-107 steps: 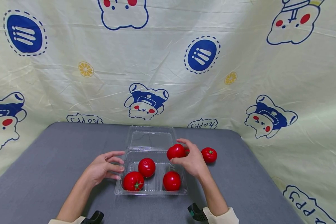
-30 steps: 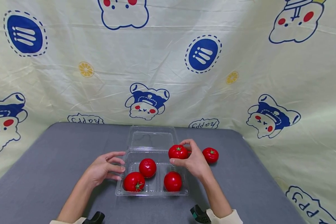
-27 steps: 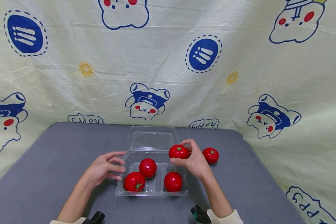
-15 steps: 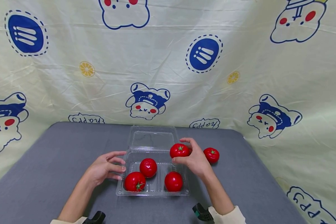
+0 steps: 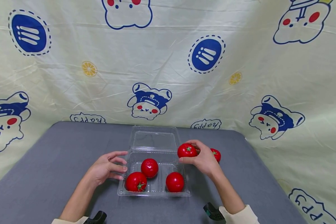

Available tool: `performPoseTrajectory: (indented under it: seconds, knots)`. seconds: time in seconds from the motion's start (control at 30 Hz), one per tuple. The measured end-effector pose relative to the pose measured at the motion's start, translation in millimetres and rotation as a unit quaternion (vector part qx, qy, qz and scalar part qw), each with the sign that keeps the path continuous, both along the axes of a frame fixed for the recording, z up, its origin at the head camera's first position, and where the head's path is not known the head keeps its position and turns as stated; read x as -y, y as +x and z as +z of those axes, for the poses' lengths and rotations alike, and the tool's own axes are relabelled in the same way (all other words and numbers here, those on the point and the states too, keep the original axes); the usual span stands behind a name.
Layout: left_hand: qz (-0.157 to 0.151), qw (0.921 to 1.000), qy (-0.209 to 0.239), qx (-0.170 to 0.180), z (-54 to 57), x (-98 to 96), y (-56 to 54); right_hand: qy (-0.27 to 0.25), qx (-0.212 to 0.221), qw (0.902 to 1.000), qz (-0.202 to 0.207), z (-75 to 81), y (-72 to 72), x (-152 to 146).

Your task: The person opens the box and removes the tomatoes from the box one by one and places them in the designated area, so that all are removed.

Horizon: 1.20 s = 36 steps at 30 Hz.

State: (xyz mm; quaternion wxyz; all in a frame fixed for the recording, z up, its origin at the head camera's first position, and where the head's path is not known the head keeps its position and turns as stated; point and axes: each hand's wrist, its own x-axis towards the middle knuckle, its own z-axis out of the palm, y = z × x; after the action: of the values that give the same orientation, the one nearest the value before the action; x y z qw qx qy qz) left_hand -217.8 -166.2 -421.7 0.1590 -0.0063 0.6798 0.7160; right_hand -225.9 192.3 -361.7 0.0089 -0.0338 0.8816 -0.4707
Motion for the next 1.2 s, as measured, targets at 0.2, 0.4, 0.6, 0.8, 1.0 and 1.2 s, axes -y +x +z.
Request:
performPoseTrajectory:
  seconds: [0.2,0.4,0.6,0.8,1.0,1.2]
  knots:
    - [0.003,1.0000,0.001,0.003,0.3,-1.5,0.3,0.055,-0.019,0.9982,-0.016,0.8,-2.2,-20.6]
    - [0.004,1.0000,0.003,0.003,1.8,-1.1,0.3,0.085,-0.030,0.9951,-0.040,3.2,-0.3,-38.5]
    - [0.005,1.0000,0.002,0.006,0.8,-1.0,-0.5,0.128,-0.055,0.9886,-0.057,2.3,-1.1,-57.9]
    - [0.008,0.9999,-0.002,0.009,-0.3,-1.9,-0.7,0.176,-0.078,0.9777,-0.085,-1.9,-4.5,-79.6]
    - [0.007,0.9999,0.000,0.008,0.1,-1.0,-0.2,0.187,-0.105,0.9693,-0.120,-11.2,-6.5,-97.6]
    - [0.006,1.0000,0.002,0.006,-1.3,-0.3,-0.2,0.191,-0.156,0.9583,-0.145,-24.4,-8.3,-111.8]
